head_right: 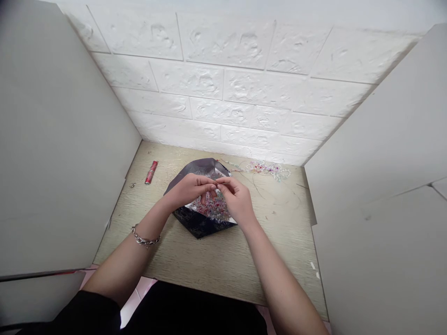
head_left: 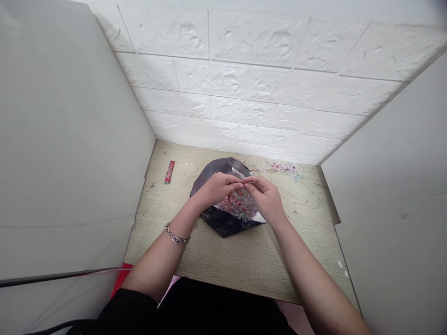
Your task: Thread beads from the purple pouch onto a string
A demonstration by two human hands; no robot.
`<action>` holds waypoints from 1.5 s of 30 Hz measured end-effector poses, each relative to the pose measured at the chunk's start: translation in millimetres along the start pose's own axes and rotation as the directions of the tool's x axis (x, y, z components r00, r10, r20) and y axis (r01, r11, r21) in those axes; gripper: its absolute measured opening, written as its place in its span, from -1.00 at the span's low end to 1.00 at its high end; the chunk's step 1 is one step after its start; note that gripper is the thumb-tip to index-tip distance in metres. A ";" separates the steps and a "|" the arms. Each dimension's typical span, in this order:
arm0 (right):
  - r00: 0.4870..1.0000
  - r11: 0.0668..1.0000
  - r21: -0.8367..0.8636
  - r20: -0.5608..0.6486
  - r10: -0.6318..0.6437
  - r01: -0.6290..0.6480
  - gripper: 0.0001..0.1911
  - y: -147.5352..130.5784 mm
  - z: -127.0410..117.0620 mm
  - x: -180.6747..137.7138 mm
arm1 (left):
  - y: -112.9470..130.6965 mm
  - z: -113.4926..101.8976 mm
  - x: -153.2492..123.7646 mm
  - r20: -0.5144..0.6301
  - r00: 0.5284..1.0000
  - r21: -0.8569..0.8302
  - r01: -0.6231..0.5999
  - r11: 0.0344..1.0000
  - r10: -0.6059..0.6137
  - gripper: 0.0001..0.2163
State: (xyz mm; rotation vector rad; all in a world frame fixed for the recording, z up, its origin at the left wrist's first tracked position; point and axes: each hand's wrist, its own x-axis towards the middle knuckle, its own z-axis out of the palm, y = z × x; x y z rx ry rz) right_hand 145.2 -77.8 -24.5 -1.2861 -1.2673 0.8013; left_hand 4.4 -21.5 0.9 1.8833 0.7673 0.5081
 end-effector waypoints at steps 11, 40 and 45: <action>1.000 1.000 0.007 -0.009 -0.007 0.007 -0.87 -1.5 -0.1 -0.7 | 0.8 0.1 -0.5 0.009 1.000 -0.008 0.007 1.000 -0.007 -0.77; 0.977 0.965 -0.165 -0.027 -0.213 0.206 -0.87 3.4 3.2 -4.4 | 2.1 0.7 1.0 0.048 0.996 -0.117 0.077 0.990 -0.072 -0.76; 0.958 0.949 -0.167 -0.061 -0.280 0.267 -0.89 -0.8 3.1 -4.6 | 5.7 0.9 1.0 0.108 0.989 -0.254 0.125 0.959 -0.100 -0.74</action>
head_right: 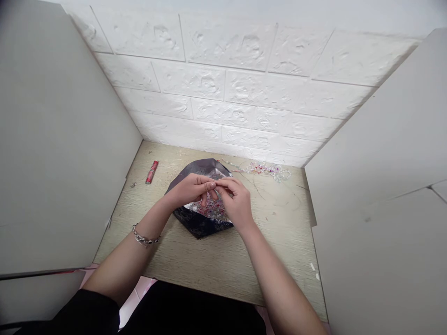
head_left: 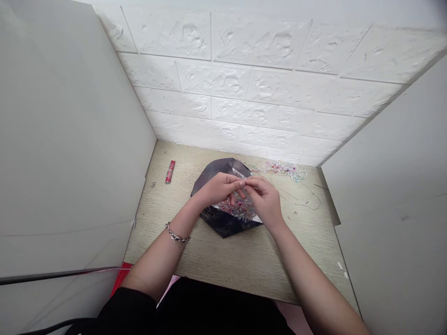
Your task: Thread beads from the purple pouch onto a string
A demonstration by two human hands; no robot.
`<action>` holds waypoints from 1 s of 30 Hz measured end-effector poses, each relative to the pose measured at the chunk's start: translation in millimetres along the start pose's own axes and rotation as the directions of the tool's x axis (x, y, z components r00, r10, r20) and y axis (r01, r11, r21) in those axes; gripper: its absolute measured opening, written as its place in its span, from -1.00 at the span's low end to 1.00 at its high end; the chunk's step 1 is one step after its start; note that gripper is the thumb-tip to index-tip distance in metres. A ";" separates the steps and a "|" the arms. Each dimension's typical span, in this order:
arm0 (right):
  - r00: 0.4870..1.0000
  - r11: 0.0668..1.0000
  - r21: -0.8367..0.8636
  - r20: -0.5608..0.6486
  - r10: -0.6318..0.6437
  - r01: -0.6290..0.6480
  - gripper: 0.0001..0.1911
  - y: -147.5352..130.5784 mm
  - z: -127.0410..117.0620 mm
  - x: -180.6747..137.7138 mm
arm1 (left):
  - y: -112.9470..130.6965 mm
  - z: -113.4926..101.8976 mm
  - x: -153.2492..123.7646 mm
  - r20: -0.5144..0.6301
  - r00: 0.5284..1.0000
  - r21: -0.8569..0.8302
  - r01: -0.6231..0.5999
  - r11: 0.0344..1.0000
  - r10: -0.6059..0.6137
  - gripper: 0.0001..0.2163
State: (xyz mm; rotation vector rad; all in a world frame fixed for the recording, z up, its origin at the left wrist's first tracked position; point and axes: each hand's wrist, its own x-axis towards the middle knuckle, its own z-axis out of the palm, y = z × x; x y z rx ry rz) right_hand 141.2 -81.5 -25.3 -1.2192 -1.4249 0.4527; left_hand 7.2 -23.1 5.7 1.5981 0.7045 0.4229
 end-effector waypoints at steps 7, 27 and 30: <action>1.000 0.999 0.046 -0.006 0.025 -0.025 -0.88 2.0 -0.2 -0.6 | 3.1 0.3 -2.6 -0.012 0.999 -0.158 0.028 0.987 -0.030 -0.70; 0.993 0.988 0.099 0.000 0.118 -0.117 -0.89 4.3 -0.2 2.9 | -3.0 2.0 -0.8 0.045 0.992 -0.080 -0.110 0.991 0.114 -0.74; 0.989 0.980 0.134 0.036 0.143 -0.147 -0.89 4.3 0.2 3.3 | -4.6 2.2 -0.7 0.038 0.991 -0.048 -0.126 0.991 0.128 -0.72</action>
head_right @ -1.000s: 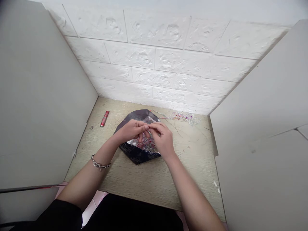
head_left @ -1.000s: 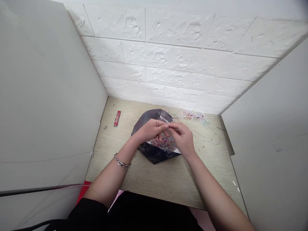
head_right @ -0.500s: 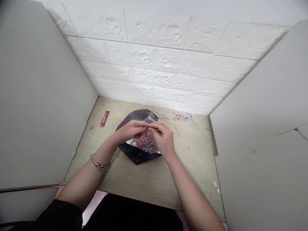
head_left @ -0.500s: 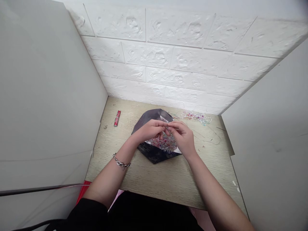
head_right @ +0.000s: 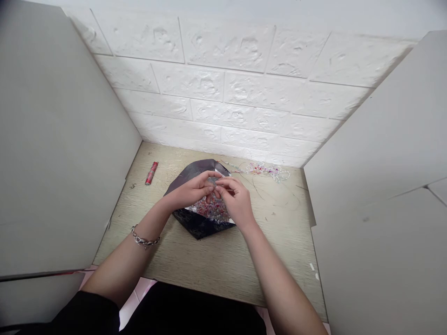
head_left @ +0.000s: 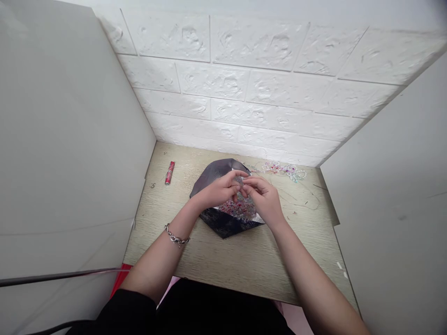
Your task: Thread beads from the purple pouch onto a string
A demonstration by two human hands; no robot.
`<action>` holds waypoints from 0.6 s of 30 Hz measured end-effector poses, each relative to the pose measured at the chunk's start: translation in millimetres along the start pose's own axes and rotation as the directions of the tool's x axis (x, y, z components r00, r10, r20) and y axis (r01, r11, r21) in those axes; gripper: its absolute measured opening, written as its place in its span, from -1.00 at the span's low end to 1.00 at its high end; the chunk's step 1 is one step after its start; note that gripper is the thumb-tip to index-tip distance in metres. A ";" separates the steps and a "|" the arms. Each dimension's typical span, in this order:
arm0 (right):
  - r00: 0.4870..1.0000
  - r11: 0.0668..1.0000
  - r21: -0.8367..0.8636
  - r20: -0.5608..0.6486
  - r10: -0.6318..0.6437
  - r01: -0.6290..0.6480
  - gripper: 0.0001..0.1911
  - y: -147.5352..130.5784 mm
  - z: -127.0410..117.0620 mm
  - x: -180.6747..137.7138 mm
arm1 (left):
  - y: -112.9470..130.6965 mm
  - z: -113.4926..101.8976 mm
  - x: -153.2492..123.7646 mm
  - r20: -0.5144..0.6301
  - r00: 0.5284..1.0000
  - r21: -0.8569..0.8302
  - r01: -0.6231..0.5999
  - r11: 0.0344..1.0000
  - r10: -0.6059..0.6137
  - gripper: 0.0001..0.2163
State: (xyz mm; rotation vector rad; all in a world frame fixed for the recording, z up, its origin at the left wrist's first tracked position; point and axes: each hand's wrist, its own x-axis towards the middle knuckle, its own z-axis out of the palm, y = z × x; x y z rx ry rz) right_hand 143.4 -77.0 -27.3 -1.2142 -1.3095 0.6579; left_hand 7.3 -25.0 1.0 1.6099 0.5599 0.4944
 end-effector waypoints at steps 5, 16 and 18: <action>0.999 0.999 -0.032 0.042 0.009 -0.008 -0.92 -0.3 -0.6 -0.9 | -3.3 -0.1 0.6 -0.017 1.000 0.075 -0.014 0.997 0.016 -0.70; 0.935 0.774 -0.526 0.161 -0.316 0.352 -0.81 -0.5 -6.6 -4.3 | 1.8 -2.0 2.2 -0.095 0.995 0.209 0.046 0.977 -0.027 -0.67; 0.929 0.726 -0.579 0.202 -0.311 0.369 -0.79 1.7 -7.5 -4.5 | 0.0 -3.1 2.6 -0.114 0.992 0.231 0.071 0.970 -0.046 -0.67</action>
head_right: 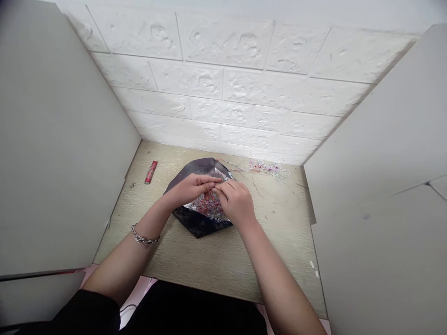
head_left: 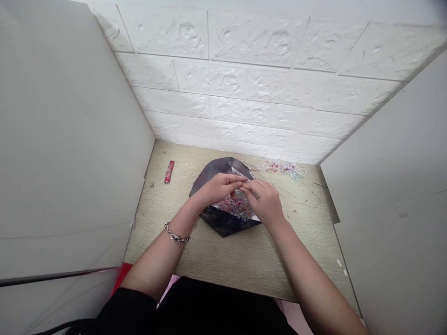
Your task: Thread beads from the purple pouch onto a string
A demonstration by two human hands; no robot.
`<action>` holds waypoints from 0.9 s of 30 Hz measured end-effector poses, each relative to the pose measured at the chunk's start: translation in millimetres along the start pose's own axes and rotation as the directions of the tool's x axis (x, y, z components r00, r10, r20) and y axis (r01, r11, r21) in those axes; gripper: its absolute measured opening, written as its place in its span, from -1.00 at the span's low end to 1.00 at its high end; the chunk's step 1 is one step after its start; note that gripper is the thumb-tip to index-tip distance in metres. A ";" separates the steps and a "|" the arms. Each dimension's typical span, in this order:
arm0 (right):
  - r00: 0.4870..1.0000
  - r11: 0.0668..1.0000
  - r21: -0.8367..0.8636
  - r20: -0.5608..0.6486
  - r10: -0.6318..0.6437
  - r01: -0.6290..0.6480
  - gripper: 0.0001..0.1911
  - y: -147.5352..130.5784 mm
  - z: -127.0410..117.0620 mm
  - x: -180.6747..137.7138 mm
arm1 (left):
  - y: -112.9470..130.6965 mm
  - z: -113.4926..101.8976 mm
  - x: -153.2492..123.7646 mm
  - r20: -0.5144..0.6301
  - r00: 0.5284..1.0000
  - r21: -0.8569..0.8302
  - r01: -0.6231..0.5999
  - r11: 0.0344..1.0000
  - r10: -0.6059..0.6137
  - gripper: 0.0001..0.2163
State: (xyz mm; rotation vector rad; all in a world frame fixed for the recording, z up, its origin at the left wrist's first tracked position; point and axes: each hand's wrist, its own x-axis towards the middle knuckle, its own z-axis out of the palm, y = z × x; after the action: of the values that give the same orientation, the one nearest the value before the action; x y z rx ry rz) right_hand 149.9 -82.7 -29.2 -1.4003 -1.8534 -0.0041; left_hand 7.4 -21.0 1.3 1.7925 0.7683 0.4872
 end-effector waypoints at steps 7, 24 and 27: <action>0.998 0.998 0.020 -0.004 0.058 -0.058 -0.79 -0.2 -0.9 1.2 | -1.2 -1.0 -0.6 -0.052 0.999 -0.035 0.003 0.999 -0.005 -0.69; 0.984 0.990 0.043 0.124 0.128 -0.134 -0.73 14.9 8.4 1.2 | 1.8 -5.2 0.5 -0.227 0.971 -0.165 0.036 0.986 -0.074 -0.77; 0.951 0.995 -0.073 0.295 0.090 -0.072 -0.69 22.9 17.8 -3.7 | -0.3 -7.8 1.7 -0.300 0.949 -0.342 -0.012 0.940 -0.098 -0.78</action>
State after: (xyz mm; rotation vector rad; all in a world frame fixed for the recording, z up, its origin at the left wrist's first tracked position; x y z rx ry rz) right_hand 158.4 -68.9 -53.6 -1.5896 -2.0524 0.2044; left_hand 3.4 -14.4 3.6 1.3880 0.8792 0.8374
